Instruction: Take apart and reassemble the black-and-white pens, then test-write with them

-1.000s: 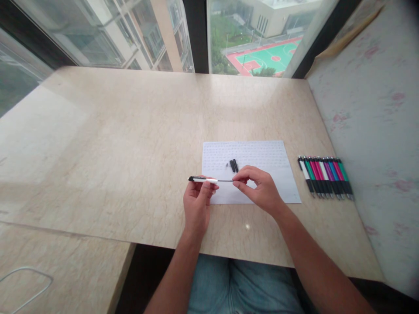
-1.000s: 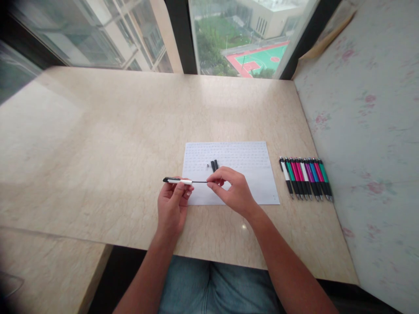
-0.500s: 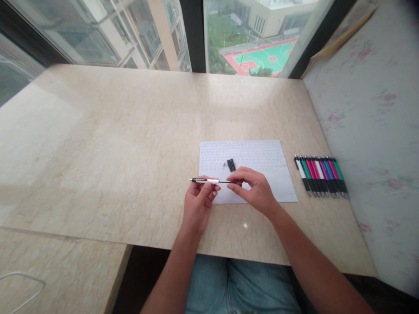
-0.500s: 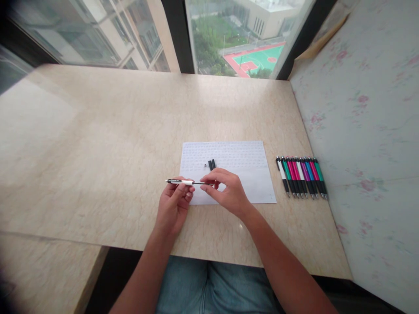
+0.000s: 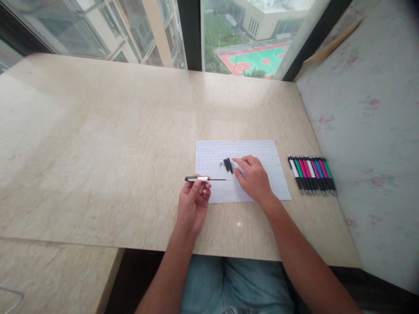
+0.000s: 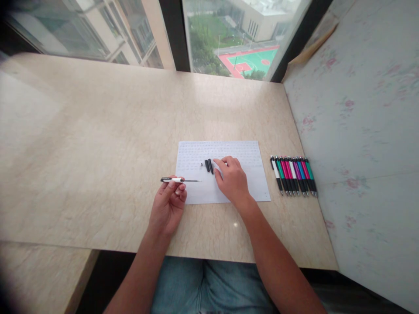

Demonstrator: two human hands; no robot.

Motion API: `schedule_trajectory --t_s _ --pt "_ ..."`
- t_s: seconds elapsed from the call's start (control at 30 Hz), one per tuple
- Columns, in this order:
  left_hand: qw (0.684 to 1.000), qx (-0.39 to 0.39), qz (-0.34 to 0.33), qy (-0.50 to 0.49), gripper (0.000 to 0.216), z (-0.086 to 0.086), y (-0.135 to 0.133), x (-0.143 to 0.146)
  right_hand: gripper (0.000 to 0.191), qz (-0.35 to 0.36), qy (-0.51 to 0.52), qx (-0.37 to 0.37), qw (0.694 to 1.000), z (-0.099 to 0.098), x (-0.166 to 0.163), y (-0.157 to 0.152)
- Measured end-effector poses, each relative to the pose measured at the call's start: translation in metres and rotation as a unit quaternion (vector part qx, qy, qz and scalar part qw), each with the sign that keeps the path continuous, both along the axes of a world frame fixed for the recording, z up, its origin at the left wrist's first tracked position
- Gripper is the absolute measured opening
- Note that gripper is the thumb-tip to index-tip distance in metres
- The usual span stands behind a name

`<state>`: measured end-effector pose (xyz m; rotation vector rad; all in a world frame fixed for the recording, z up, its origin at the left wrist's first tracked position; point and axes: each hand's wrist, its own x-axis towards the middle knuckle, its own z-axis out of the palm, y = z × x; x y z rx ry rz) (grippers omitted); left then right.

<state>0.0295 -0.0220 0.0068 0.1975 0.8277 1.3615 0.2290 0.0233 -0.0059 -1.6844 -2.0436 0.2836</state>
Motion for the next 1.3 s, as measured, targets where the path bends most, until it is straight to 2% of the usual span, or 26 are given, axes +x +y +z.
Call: schedule_trajectory --t_s 0.1,0.23,0.5,0.6,0.73,0.83,0.93,1.13,1.3 --pt "1.0 -0.003 -0.005 0.001 0.02 0.0 0.0 0.0 0.034 0.013 -0.025 -0.005 1.0 -0.003 -0.005 0.0" --pt "1.0 -0.007 -0.004 -0.005 0.022 0.0 -0.001 0.0 0.029 0.009 -0.009 0.002 1.0 -0.006 -0.006 0.0" --pt "1.0 -0.009 0.006 -0.019 0.019 0.002 -0.001 0.0 0.007 -0.022 0.145 0.022 0.989 0.002 0.004 0.001" --pt "1.0 -0.007 0.017 -0.016 0.019 0.002 0.0 0.0 0.005 -0.04 0.263 0.004 0.964 0.01 0.006 -0.002" --pt "0.999 -0.006 0.038 0.005 0.02 0.001 0.001 0.001 0.008 0.01 0.403 -0.042 0.914 0.018 -0.001 -0.009" --pt "0.999 -0.006 0.05 0.018 0.021 0.0 0.001 0.002 0.005 0.053 0.463 -0.051 0.883 0.022 -0.008 -0.014" --pt "0.998 -0.006 0.052 0.028 0.022 -0.001 0.001 0.001 0.005 0.07 0.492 -0.049 0.866 0.024 -0.01 -0.016" --pt "0.998 -0.008 0.05 0.047 0.023 -0.002 0.002 0.002 0.005 0.087 0.488 -0.052 0.867 0.023 -0.007 -0.016" --pt "0.997 -0.002 0.034 0.063 0.023 0.0 0.001 0.003 0.005 0.098 0.445 -0.039 0.889 0.024 -0.011 -0.016"
